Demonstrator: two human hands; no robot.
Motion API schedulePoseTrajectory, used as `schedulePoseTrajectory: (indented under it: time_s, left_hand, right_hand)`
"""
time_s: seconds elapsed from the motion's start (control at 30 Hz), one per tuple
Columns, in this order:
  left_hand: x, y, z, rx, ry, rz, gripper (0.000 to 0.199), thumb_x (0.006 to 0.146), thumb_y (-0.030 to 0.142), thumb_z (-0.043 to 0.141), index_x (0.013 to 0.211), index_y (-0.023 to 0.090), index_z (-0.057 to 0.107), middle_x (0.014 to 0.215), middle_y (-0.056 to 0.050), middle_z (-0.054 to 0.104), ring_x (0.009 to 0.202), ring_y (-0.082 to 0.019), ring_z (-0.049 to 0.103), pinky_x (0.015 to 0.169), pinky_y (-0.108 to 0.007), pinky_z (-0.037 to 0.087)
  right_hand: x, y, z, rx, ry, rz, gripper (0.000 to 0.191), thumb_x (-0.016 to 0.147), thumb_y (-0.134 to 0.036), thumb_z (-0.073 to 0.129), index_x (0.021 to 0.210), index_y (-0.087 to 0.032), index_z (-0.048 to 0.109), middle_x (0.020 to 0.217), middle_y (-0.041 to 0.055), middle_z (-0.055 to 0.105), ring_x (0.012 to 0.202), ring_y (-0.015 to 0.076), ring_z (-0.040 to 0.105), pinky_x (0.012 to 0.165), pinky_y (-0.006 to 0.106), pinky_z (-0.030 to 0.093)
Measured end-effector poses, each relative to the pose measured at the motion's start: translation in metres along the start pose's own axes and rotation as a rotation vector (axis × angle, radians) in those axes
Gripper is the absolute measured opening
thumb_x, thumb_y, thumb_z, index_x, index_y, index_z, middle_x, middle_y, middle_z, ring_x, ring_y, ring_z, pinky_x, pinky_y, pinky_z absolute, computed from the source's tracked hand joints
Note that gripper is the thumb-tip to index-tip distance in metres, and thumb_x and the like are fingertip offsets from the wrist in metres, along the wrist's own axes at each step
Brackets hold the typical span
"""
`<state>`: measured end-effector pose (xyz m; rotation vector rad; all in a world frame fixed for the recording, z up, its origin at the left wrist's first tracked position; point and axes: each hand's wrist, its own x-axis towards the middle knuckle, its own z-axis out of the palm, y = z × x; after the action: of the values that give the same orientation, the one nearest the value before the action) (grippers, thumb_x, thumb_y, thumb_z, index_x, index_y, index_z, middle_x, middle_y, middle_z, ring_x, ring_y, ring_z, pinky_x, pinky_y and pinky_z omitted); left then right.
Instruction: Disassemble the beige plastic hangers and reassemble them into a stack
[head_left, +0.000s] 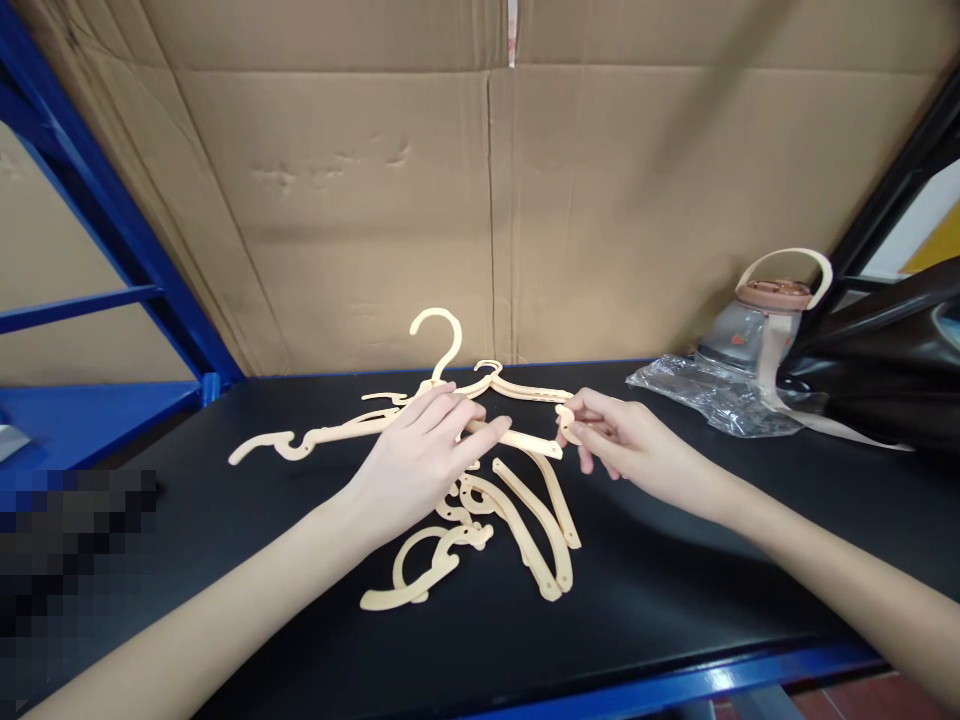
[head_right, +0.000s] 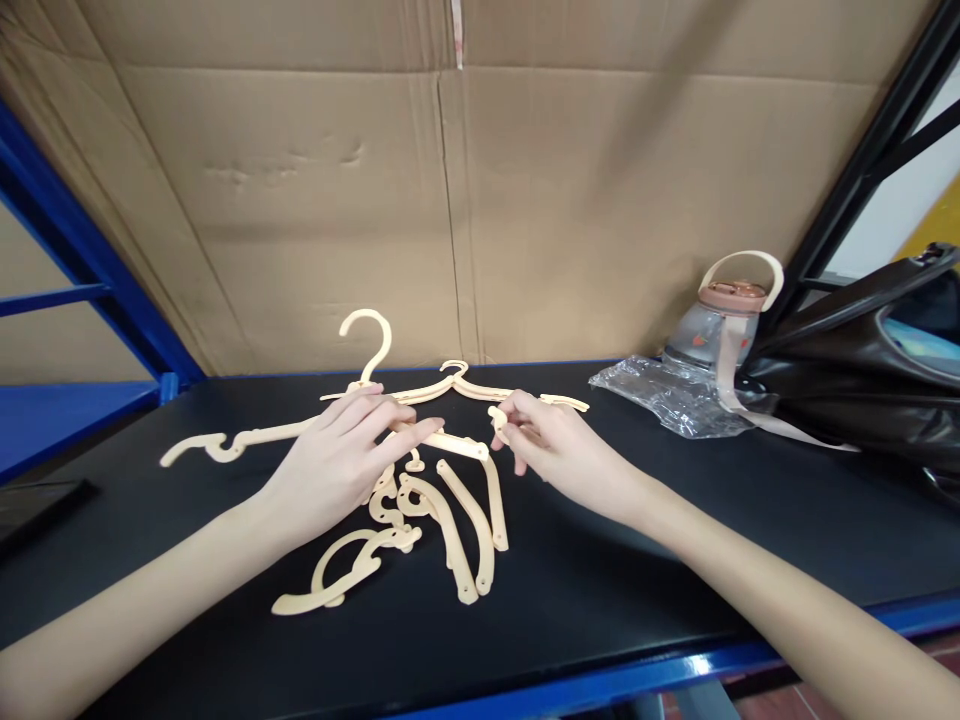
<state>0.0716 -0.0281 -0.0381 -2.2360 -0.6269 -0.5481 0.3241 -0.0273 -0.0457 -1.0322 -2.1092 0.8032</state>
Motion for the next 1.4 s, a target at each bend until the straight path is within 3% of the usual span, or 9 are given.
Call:
schedulePoseTrajectory:
  time_s: [0.13, 0.3, 0.43, 0.57, 0.8, 0.93, 1.1, 1.23, 1.4]
  left_hand:
    - [-0.001, 0.002, 0.000, 0.004, -0.003, -0.033, 0.041, 0.085, -0.002, 0.036, 0.112, 0.014, 0.061, 0.089, -0.008, 0.063, 0.090, -0.022, 0.057, 0.086, -0.042, 0.048]
    - [-0.001, 0.006, 0.000, 0.022, 0.030, -0.067, 0.038, 0.086, 0.000, 0.036, 0.111, 0.012, 0.061, 0.088, -0.009, 0.064, 0.083, -0.022, 0.057, 0.078, -0.039, 0.048]
    - [0.002, 0.012, 0.002, -0.013, 0.018, -0.072, 0.035, 0.088, 0.002, 0.039, 0.115, 0.013, 0.059, 0.094, -0.009, 0.066, 0.088, -0.022, 0.059, 0.083, -0.038, 0.047]
    - [0.006, 0.022, 0.004, -0.141, 0.015, -0.072, 0.031, 0.092, 0.008, 0.040, 0.120, 0.011, 0.053, 0.102, -0.008, 0.067, 0.094, -0.020, 0.060, 0.092, -0.039, 0.044]
    - [0.012, 0.037, -0.007, -0.519, -0.282, -0.241, 0.025, 0.094, 0.014, 0.032, 0.098, 0.016, 0.057, 0.086, -0.003, 0.063, 0.076, -0.016, 0.061, 0.067, -0.029, 0.050]
    - [0.015, 0.038, -0.009, -0.653, -0.312, -0.319, 0.021, 0.095, 0.016, 0.034, 0.090, 0.019, 0.053, 0.082, 0.001, 0.061, 0.072, -0.014, 0.060, 0.062, -0.025, 0.047]
    - [0.016, 0.038, -0.011, -0.720, -0.311, -0.423, 0.015, 0.093, 0.016, 0.038, 0.089, 0.021, 0.052, 0.078, 0.005, 0.062, 0.068, -0.012, 0.059, 0.057, -0.023, 0.041]
    - [0.017, 0.038, -0.016, -0.776, -0.347, -0.484, 0.021, 0.097, 0.024, 0.034, 0.082, 0.021, 0.050, 0.069, 0.006, 0.058, 0.061, -0.011, 0.056, 0.053, -0.023, 0.036]
    - [0.015, 0.036, -0.017, -0.793, -0.369, -0.529, 0.027, 0.098, 0.030, 0.030, 0.077, 0.021, 0.043, 0.067, 0.006, 0.054, 0.061, -0.012, 0.053, 0.054, -0.024, 0.033]
  right_hand:
    - [-0.005, -0.011, 0.003, -0.194, 0.066, -0.091, 0.012, 0.096, -0.026, 0.033, 0.094, -0.023, 0.044, 0.078, -0.0010, 0.058, 0.069, 0.0140, 0.053, 0.066, 0.028, 0.042]
    - [-0.009, -0.018, 0.008, -0.372, 0.086, -0.095, 0.019, 0.094, -0.041, 0.044, 0.089, -0.022, 0.047, 0.070, -0.0018, 0.054, 0.061, 0.0142, 0.049, 0.058, 0.026, 0.037]
    - [-0.009, -0.014, 0.010, -0.424, 0.150, -0.111, 0.027, 0.095, -0.042, 0.041, 0.080, -0.021, 0.048, 0.066, -0.0005, 0.055, 0.057, 0.0140, 0.048, 0.055, 0.026, 0.035]
    - [-0.010, -0.008, 0.012, -0.460, 0.169, -0.166, 0.024, 0.096, -0.040, 0.041, 0.085, -0.021, 0.051, 0.077, 0.0032, 0.064, 0.063, 0.0155, 0.056, 0.057, 0.026, 0.038]
    - [-0.016, -0.008, 0.020, -0.693, 0.119, -0.443, 0.024, 0.099, -0.029, 0.035, 0.089, -0.019, 0.055, 0.073, 0.0035, 0.062, 0.062, 0.0143, 0.057, 0.052, 0.025, 0.035]
    - [-0.016, -0.009, 0.023, -0.646, 0.077, -0.431, 0.021, 0.099, -0.028, 0.035, 0.090, -0.018, 0.052, 0.076, 0.0035, 0.062, 0.065, 0.0145, 0.059, 0.052, 0.025, 0.035]
    - [-0.018, -0.011, 0.023, -0.546, 0.087, -0.339, 0.020, 0.095, -0.034, 0.041, 0.107, -0.018, 0.040, 0.076, 0.0026, 0.060, 0.062, 0.0163, 0.059, 0.054, 0.026, 0.042]
    - [-0.018, -0.014, 0.023, -0.553, 0.101, -0.405, 0.011, 0.097, -0.021, 0.028, 0.102, -0.020, 0.037, 0.091, 0.0076, 0.059, 0.072, 0.0175, 0.060, 0.060, 0.028, 0.046]
    - [-0.017, -0.010, 0.025, -0.564, 0.109, -0.420, 0.015, 0.099, -0.024, 0.027, 0.098, -0.019, 0.041, 0.094, 0.0079, 0.056, 0.070, 0.0146, 0.059, 0.057, 0.026, 0.048]
